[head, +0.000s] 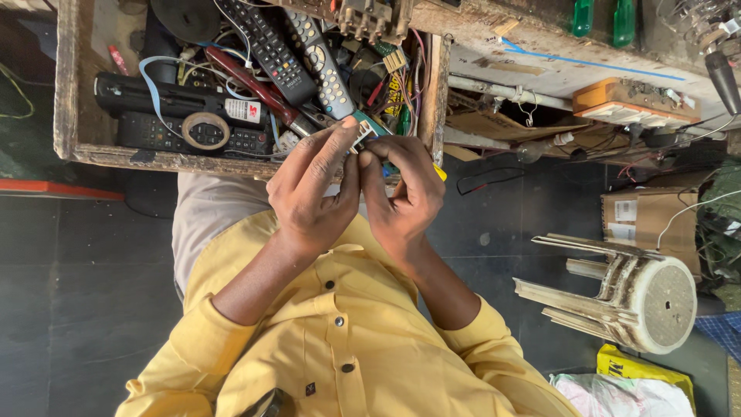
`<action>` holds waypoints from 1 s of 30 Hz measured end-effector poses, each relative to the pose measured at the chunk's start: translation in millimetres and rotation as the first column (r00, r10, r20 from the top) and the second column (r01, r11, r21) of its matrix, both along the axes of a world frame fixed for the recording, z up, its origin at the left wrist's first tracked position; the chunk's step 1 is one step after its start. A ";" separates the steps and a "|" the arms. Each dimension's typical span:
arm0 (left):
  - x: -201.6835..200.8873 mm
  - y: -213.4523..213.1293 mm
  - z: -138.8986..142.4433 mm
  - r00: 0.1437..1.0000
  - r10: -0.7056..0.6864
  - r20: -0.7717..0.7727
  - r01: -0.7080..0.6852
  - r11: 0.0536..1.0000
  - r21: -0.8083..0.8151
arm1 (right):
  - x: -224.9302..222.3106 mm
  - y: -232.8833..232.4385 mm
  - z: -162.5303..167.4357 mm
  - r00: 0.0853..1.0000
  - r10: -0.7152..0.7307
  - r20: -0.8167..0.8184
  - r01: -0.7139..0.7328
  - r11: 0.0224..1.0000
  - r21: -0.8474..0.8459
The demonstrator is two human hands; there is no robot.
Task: The person sits at a cluttered repair bench and works on a small electrical component, prying it open by hand and stripping out its internal parts. They pick up pliers and a screwdriver from the parts tray, manipulate the component's contacts, and use the screwdriver to work on the opened part.
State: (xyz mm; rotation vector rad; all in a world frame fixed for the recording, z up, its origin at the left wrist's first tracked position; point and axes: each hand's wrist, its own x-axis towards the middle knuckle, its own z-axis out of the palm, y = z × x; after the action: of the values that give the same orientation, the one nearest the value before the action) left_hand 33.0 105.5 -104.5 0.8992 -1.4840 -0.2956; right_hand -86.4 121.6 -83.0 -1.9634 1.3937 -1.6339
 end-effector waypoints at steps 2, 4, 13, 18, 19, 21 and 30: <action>0.6 0.3 -1.0 1.000 -0.007 0.005 0.007 1.000 0.001 | -1.8 0.4 1.9 1.000 -0.018 0.002 0.018 0.997 0.072; 0.7 0.5 -1.9 1.000 -0.001 0.026 0.001 1.000 -0.019 | -3.7 0.5 3.1 1.000 -0.025 0.012 0.024 0.994 0.106; -0.9 2.0 -3.3 0.995 0.035 0.090 -0.035 0.999 -0.003 | -5.7 -3.4 2.9 0.964 -0.094 -0.247 0.095 0.995 -0.005; -1.2 4.1 -1.7 0.995 0.016 0.098 -0.025 0.994 0.102 | -10.1 -7.4 7.9 0.937 -0.047 -0.345 0.070 0.996 0.055; -1.1 4.0 -0.6 0.995 0.008 0.104 -0.022 0.991 0.134 | -10.7 -8.8 8.8 0.935 -0.037 -0.352 0.063 0.996 0.064; -1.2 4.0 2.6 0.992 -0.001 0.127 -0.023 0.982 0.187 | -11.5 -10.8 10.8 0.929 -0.029 -0.369 0.063 0.995 0.080; 34.3 -8.9 7.1 0.803 -0.280 -0.526 0.570 0.619 0.541 | -151.6 -65.1 34.2 0.860 -0.328 -0.391 0.344 0.939 -0.030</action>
State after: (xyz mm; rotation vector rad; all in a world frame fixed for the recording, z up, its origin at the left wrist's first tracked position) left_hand 67.3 96.5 -97.4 0.9467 -1.1811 -1.4001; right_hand -238.0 56.5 -48.8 -2.2057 2.0016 -1.3612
